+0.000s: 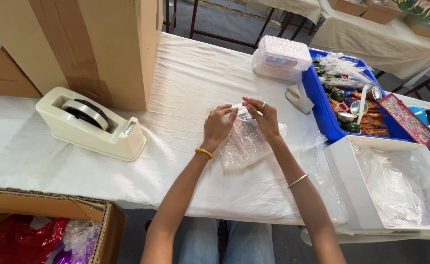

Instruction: The person wraps a small rectangular item in bubble wrap on a white table. They fold the bubble wrap around the item, smooth it, and secure it with tape from a dispenser. The wrapped item is then placed into a blue tray.

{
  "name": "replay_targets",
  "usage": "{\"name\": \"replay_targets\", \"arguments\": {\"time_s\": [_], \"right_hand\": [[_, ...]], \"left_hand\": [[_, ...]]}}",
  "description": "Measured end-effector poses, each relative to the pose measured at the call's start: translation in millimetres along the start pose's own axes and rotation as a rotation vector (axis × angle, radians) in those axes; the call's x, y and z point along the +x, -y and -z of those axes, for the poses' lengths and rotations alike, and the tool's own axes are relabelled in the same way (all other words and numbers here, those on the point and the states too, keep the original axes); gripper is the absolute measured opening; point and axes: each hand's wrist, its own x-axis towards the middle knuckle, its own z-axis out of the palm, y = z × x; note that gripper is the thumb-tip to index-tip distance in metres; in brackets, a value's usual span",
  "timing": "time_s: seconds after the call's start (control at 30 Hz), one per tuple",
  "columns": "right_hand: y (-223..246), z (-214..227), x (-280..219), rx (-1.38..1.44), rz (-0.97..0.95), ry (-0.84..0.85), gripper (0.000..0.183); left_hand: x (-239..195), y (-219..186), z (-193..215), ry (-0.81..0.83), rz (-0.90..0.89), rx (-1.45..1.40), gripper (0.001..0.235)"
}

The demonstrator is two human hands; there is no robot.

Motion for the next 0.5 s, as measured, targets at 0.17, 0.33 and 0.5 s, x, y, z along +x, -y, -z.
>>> {"name": "replay_targets", "arguments": {"time_s": [0.17, 0.33, 0.5], "right_hand": [[14.3, -9.5, -6.3, -0.061, 0.001, -0.075, 0.029], [12.3, -8.9, -10.1, -0.081, 0.038, -0.070, 0.030], [15.6, -10.1, -13.3, -0.136, 0.070, -0.045, 0.030]], "left_hand": [[6.8, 9.7, -13.3, 0.048, 0.121, -0.175, 0.035], [6.2, 14.5, -21.0, 0.018, 0.075, -0.127, 0.031], [10.2, 36.3, -37.4, 0.030, 0.124, -0.178, 0.030]]}}
